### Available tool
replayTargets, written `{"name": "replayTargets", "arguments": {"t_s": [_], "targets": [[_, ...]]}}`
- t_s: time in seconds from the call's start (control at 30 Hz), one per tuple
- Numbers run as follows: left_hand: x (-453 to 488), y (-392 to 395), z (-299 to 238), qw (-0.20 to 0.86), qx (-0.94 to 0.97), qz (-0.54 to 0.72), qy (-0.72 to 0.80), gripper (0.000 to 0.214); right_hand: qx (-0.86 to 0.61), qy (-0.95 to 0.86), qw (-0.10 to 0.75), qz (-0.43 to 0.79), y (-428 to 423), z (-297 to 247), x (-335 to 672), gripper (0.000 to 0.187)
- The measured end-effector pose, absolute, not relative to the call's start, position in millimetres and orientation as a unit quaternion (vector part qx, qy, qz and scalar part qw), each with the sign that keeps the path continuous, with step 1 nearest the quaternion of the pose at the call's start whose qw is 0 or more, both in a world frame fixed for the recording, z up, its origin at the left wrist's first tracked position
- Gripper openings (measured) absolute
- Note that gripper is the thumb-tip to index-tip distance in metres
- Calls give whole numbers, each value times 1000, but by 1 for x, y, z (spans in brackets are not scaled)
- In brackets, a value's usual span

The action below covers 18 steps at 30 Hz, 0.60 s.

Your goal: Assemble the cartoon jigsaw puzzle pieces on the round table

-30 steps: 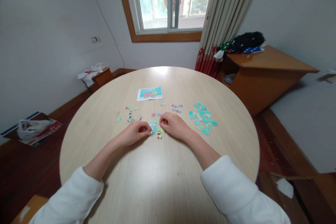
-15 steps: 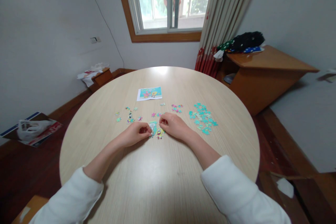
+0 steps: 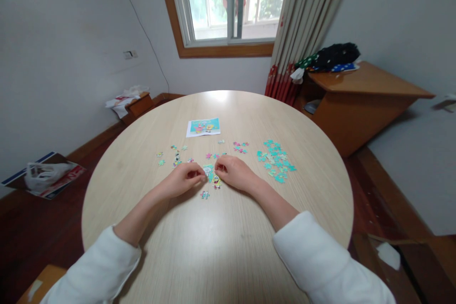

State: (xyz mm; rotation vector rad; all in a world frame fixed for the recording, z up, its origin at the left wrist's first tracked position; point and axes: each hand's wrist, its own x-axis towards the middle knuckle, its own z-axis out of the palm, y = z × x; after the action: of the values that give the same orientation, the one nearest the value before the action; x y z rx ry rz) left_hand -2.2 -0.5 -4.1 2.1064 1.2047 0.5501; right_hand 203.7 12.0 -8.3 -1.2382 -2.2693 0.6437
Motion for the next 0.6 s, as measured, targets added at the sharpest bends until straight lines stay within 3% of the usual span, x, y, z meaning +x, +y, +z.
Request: {"name": "replayTargets", "arguments": {"t_s": [0.23,0.6], "targets": [[-10,8,-16,183,875,243,377,36,-385,-881,195,196,9,-4,205,19],[-8,5,-12,169,909,177,337,45,-356,-909,131,174,-1,3,206,23]]}}
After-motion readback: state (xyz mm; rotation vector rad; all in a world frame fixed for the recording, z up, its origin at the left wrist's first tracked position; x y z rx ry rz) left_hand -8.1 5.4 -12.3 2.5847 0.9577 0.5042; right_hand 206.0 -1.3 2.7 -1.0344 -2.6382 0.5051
